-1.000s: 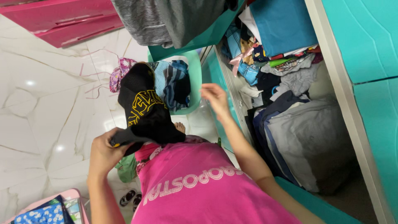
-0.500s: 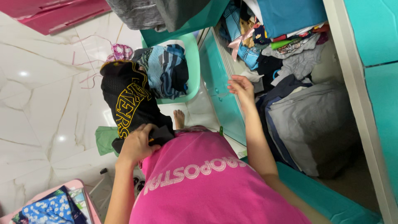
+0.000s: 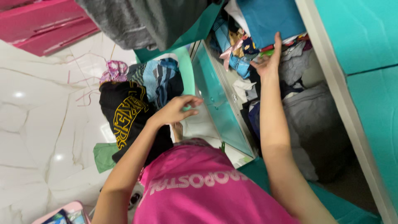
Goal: The person organizes various clothing items by folding them and placing them into the drawers of a plastic storage unit.
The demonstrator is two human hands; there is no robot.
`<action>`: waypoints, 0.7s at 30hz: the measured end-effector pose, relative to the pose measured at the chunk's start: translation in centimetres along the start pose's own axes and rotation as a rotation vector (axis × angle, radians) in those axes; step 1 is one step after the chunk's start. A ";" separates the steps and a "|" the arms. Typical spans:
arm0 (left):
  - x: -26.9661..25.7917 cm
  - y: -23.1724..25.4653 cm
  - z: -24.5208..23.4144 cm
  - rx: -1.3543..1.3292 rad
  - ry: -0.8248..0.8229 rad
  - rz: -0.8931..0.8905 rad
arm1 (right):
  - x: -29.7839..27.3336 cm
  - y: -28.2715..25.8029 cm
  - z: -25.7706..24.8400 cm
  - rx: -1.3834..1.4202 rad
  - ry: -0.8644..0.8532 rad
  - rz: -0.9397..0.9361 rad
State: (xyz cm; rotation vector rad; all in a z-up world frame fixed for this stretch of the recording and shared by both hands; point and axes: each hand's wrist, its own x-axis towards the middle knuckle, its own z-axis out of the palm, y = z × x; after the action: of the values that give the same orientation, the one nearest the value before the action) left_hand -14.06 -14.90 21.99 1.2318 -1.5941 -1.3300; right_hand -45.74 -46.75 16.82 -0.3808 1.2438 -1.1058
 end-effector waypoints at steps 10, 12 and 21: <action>25.8 -8.5 3.4 -0.493 0.032 -0.208 | 14.3 -10.7 -4.5 0.575 -0.326 0.179; 27.7 -7.5 3.6 -0.521 0.049 -0.334 | 11.7 -9.5 -5.4 0.564 -0.320 0.115; 33.4 -3.0 5.8 -1.318 0.019 -0.275 | -3.1 -3.5 0.9 0.243 -0.387 -0.115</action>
State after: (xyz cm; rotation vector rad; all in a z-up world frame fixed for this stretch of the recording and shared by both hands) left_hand -28.52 -45.09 16.08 0.5754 -0.2519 -1.9756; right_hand -46.32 -46.12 21.55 -0.4591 0.7457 -1.1994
